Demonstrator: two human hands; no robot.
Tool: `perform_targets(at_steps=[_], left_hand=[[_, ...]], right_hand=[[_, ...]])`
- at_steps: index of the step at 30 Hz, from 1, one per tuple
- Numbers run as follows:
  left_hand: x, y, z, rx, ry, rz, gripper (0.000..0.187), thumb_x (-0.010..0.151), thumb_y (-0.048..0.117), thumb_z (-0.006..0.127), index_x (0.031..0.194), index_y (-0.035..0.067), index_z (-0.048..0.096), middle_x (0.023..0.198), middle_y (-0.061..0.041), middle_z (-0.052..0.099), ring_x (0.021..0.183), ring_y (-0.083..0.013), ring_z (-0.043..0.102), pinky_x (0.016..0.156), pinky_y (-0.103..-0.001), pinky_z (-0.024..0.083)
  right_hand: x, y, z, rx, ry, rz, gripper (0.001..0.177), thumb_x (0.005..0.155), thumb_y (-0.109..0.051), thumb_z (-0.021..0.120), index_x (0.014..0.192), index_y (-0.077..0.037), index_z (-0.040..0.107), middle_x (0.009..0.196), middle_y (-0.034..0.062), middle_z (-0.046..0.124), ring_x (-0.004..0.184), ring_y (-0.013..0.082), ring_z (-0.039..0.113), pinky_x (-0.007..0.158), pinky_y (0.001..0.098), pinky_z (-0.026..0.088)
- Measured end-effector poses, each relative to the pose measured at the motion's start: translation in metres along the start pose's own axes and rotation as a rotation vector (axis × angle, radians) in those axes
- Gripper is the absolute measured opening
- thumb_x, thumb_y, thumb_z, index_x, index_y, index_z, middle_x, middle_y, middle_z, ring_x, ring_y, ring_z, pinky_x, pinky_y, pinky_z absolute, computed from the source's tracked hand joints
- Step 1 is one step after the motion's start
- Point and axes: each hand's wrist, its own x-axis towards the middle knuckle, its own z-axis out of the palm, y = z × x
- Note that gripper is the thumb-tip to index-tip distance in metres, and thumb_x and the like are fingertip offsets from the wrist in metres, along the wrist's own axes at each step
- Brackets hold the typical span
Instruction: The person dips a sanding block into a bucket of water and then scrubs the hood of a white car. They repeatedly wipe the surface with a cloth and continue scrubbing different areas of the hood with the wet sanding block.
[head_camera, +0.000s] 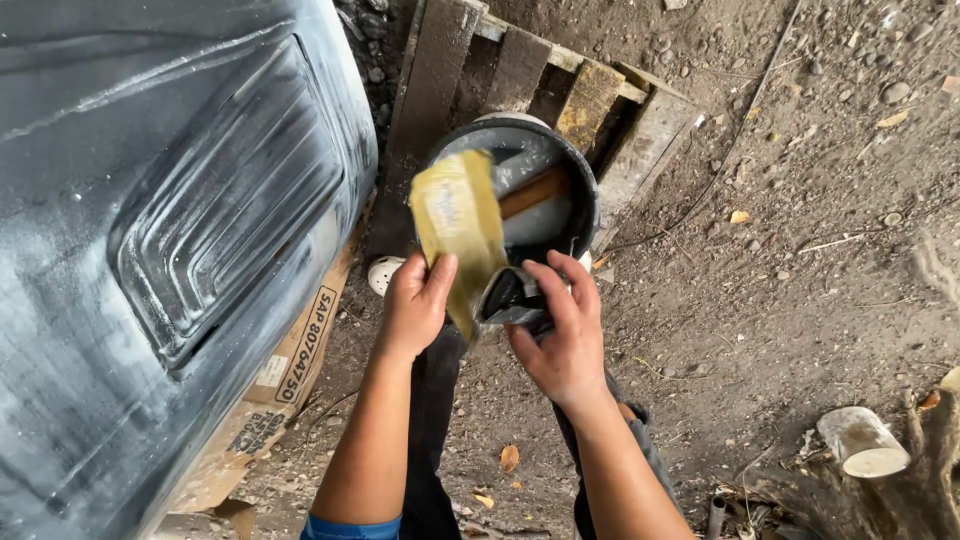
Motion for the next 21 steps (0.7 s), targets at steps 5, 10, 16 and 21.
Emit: perform_targets(at_steps=[5, 10, 16, 21], left_hand=[[-0.006, 0.023, -0.003, -0.154, -0.227, -0.154, 0.052, 0.109, 0.042, 0.041, 0.135, 0.001, 0.061, 0.127, -0.012, 0.069, 0.119, -0.0195, 0.063, 0.103, -0.033, 0.051], [-0.009, 0.042, -0.001, -0.382, -0.444, -0.2, 0.065, 0.109, 0.051, 0.029, 0.142, 0.003, 0.056, 0.138, -0.011, 0.064, 0.13, -0.0187, 0.059, 0.113, -0.033, 0.046], [-0.011, 0.026, -0.005, -0.304, -0.423, -0.191, 0.064, 0.113, 0.05, 0.034, 0.144, -0.002, 0.054, 0.137, -0.018, 0.063, 0.128, -0.0253, 0.059, 0.113, -0.038, 0.047], [-0.01, 0.007, -0.013, -0.207, -0.104, -0.294, 0.065, 0.106, 0.05, 0.041, 0.146, 0.0, 0.051, 0.151, -0.019, 0.056, 0.143, -0.0254, 0.048, 0.121, -0.039, 0.033]], right_hand=[[0.001, -0.002, 0.006, -0.16, -0.033, -0.091, 0.078, 0.062, -0.01, 0.087, 0.136, -0.017, 0.063, 0.134, 0.0154, 0.055, 0.129, 0.0388, 0.051, 0.11, 0.0518, 0.041], [0.006, -0.009, 0.004, -0.163, -0.035, -0.171, 0.081, 0.061, -0.014, 0.091, 0.137, -0.018, 0.064, 0.129, 0.0133, 0.057, 0.121, 0.0362, 0.053, 0.106, 0.0522, 0.041], [0.007, -0.011, 0.003, -0.121, -0.049, -0.193, 0.078, 0.063, -0.015, 0.087, 0.138, -0.015, 0.063, 0.125, 0.0127, 0.057, 0.115, 0.0348, 0.052, 0.104, 0.0503, 0.041], [0.011, 0.002, 0.002, -0.221, 0.025, -0.038, 0.08, 0.064, -0.017, 0.083, 0.139, -0.008, 0.058, 0.119, 0.0157, 0.056, 0.11, 0.035, 0.052, 0.103, 0.0494, 0.04]])
